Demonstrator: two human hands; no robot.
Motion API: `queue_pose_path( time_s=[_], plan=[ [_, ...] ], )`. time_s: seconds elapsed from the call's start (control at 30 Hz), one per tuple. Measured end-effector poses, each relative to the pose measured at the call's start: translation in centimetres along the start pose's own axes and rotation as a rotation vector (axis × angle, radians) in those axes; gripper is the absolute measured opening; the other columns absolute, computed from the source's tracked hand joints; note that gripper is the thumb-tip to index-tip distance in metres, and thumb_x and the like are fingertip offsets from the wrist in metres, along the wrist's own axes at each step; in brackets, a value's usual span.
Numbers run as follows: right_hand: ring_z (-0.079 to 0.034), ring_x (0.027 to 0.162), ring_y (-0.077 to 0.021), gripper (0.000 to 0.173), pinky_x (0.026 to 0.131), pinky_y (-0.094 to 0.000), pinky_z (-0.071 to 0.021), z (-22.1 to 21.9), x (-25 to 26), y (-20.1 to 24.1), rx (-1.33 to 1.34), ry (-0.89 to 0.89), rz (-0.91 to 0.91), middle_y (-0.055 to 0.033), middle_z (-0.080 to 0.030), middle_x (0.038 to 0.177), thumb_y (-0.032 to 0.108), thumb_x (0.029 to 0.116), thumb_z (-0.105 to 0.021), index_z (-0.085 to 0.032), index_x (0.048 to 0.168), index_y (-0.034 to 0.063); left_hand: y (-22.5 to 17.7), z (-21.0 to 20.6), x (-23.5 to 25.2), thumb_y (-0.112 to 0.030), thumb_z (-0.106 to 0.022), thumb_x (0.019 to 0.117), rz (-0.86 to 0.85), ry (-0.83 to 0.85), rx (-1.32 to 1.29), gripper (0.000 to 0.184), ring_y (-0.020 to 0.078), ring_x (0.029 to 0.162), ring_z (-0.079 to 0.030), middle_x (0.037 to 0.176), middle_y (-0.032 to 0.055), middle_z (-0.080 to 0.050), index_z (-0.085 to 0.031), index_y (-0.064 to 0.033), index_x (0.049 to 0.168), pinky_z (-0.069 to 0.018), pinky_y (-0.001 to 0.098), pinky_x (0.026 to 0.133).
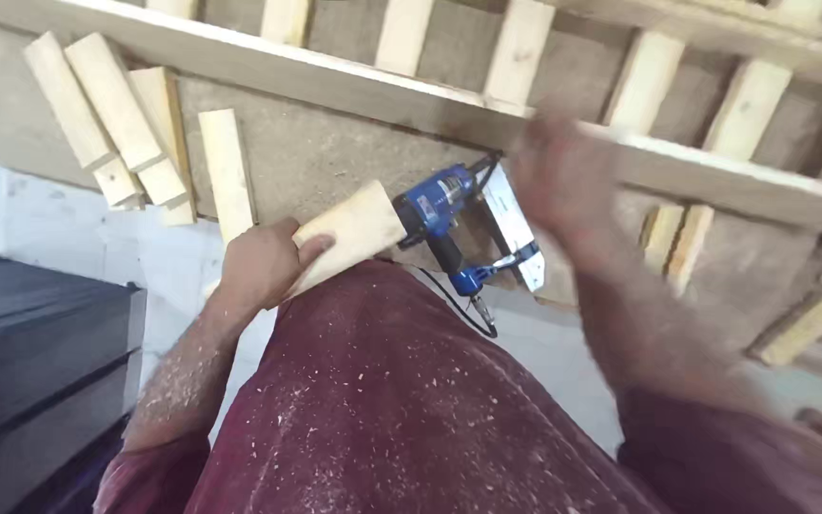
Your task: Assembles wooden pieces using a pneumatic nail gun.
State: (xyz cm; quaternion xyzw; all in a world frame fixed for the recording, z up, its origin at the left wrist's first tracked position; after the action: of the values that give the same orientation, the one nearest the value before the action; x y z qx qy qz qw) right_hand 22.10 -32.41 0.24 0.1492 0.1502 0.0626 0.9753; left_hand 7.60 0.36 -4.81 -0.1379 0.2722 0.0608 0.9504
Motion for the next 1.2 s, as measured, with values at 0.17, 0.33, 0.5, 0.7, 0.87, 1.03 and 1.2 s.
queue_pose_path(
  time_s=[0.17,0.33,0.5,0.7,0.87,1.03,1.2],
  plan=[
    [-0.049,0.131,-0.0560,0.107,0.100,-0.0689,-0.0473,-20.2,-3.5,-5.0,-0.005,0.185,-0.227,-0.0356,-0.025,0.161,0.041,0.0845,-0.077,-0.017,0.161,-0.0026,6.3,-7.5,3.7,-0.073,-0.033,0.1004,0.221,0.054,-0.458,0.078,0.0377,0.089,-0.071,0.094,0.0198,-0.071,-0.069,-0.0056,0.117,-0.0555,0.0640,0.080],
    [-0.035,0.144,-0.0542,0.093,0.109,-0.0728,-0.0342,-18.4,-3.8,-1.3,-0.016,0.053,-0.115,-0.0315,-0.021,0.165,0.038,0.0876,-0.072,-0.028,0.158,-0.0022,5.7,-8.9,3.1,-0.070,-0.032,0.1002,0.084,-0.047,-0.530,0.075,0.0287,0.080,-0.072,0.087,0.0132,-0.072,-0.070,-0.0072,0.116,-0.0582,0.0575,0.075],
    [-0.048,0.143,-0.0241,0.096,0.118,-0.0451,-0.0430,-10.5,-4.3,9.4,0.481,0.219,0.588,-0.0137,-0.046,0.157,0.041,0.0831,-0.084,-0.036,0.157,0.0045,3.9,-7.9,2.0,-0.082,-0.031,0.0928,-0.107,-0.086,-0.535,0.084,0.0189,0.066,-0.068,0.074,0.0056,-0.069,-0.071,-0.0085,0.101,-0.0578,0.0493,0.062],
    [-0.057,0.128,-0.0324,0.080,0.110,-0.0482,-0.0466,-9.3,-5.2,15.5,0.385,0.362,1.045,-0.0160,-0.062,0.133,0.035,0.0734,-0.088,-0.055,0.139,0.0043,2.1,-5.0,0.9,-0.087,-0.025,0.0899,-0.305,-0.029,-0.324,0.090,0.0235,0.068,-0.069,0.074,0.0065,-0.068,-0.071,-0.0094,0.097,-0.0569,0.0538,0.061],
    [-0.057,0.126,-0.0350,0.081,0.107,-0.0481,-0.0495,-9.8,-6.0,15.4,0.392,0.363,1.045,-0.0195,-0.061,0.130,0.030,0.0650,-0.088,-0.056,0.135,0.0039,1.8,-4.8,0.5,-0.085,-0.025,0.0912,-0.354,0.007,-0.310,0.086,0.0193,0.068,-0.069,0.074,0.0028,-0.069,-0.072,-0.0133,0.098,-0.0575,0.0499,0.061],
    [-0.052,0.133,-0.0324,0.082,0.111,-0.0476,-0.0469,-10.5,-6.1,15.0,0.407,0.383,0.921,-0.0169,-0.058,0.137,0.022,0.0625,-0.090,-0.055,0.136,0.0064,1.9,-5.1,0.3,-0.086,-0.026,0.0903,-0.285,0.039,-0.297,0.085,0.0219,0.068,-0.069,0.074,0.0030,-0.068,-0.072,-0.0147,0.098,-0.0565,0.0534,0.061],
    [-0.049,0.136,-0.0435,0.100,0.107,-0.0592,-0.0474,-12.5,-3.3,5.6,0.070,0.149,0.292,-0.0249,-0.042,0.154,0.041,0.0756,-0.088,-0.038,0.154,0.0042,4.4,-7.6,2.2,-0.087,-0.025,0.0899,0.067,0.062,-0.177,0.087,0.0376,0.081,-0.071,0.087,0.0142,-0.071,-0.070,-0.0144,0.109,-0.0543,0.0645,0.067]
  ],
)
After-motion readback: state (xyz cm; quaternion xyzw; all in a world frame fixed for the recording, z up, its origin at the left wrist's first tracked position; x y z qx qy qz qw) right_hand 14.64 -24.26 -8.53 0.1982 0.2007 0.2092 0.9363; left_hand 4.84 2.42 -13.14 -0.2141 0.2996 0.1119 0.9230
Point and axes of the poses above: each hand's wrist, its own x-axis towards the middle knuckle, its own z-axis out of the back of the hand, y = z × x, the point moved 9 cm from there along x, towards the middle knuckle
